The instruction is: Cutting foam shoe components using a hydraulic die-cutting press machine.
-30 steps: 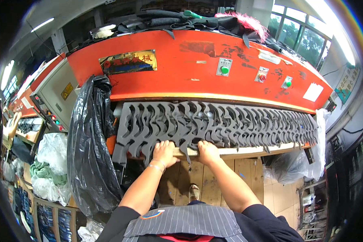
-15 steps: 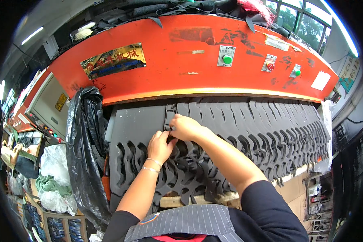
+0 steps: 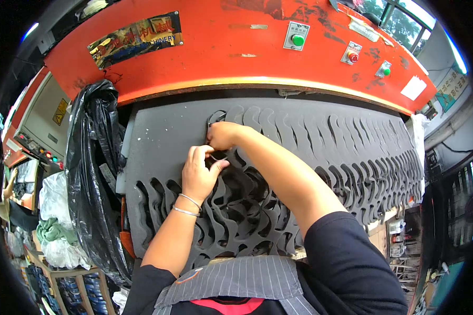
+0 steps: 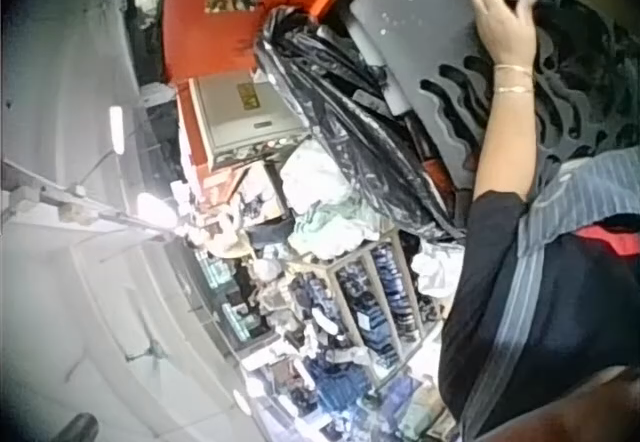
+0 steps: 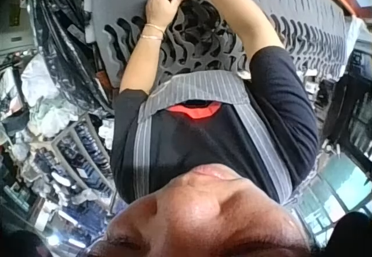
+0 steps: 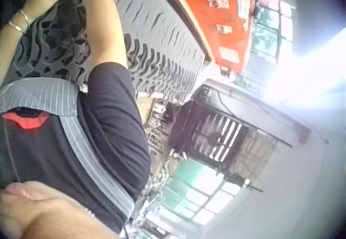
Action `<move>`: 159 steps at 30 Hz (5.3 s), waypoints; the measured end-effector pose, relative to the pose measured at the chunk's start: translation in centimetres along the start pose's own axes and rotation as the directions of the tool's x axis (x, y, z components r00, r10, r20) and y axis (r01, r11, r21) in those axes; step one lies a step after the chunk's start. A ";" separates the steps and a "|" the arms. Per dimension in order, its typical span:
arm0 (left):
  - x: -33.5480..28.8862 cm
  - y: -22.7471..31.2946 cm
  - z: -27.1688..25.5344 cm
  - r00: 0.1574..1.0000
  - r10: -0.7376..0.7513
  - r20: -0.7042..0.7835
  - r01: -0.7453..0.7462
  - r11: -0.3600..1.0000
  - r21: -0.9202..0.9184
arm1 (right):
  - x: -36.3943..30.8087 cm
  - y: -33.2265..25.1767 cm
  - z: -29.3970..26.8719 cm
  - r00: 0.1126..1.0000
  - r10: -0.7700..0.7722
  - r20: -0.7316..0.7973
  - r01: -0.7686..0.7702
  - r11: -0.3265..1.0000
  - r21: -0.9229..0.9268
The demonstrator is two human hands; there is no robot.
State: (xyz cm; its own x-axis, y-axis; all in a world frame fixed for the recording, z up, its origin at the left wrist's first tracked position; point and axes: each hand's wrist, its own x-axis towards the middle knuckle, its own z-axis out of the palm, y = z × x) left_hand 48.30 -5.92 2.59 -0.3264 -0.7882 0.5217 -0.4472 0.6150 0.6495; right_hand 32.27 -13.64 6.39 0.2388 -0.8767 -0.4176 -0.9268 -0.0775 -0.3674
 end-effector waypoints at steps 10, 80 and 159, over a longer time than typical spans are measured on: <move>2.8 -6.3 -3.4 0.916 -0.201 0.347 0.252 0.961 -0.110 | -4.6 -2.9 -2.9 0.840 -0.278 -0.465 0.404 0.894 0.194; -24.3 17.8 -7.3 0.994 -0.097 0.046 0.084 0.971 0.223 | -36.5 8.3 12.8 0.330 0.122 -0.936 0.500 0.819 0.283; 1.6 -6.7 -7.3 0.985 -0.097 0.142 0.056 0.962 0.266 | -6.9 -6.4 7.5 0.575 -0.266 -0.774 0.437 0.899 0.015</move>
State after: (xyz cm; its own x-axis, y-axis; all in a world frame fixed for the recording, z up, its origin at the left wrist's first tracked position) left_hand 56.84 -11.17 3.06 -0.3969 -0.8390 0.3722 -0.6701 0.5420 0.5071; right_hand 38.75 -3.58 5.43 0.1600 -0.8506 0.5009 -0.7249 -0.4457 -0.5252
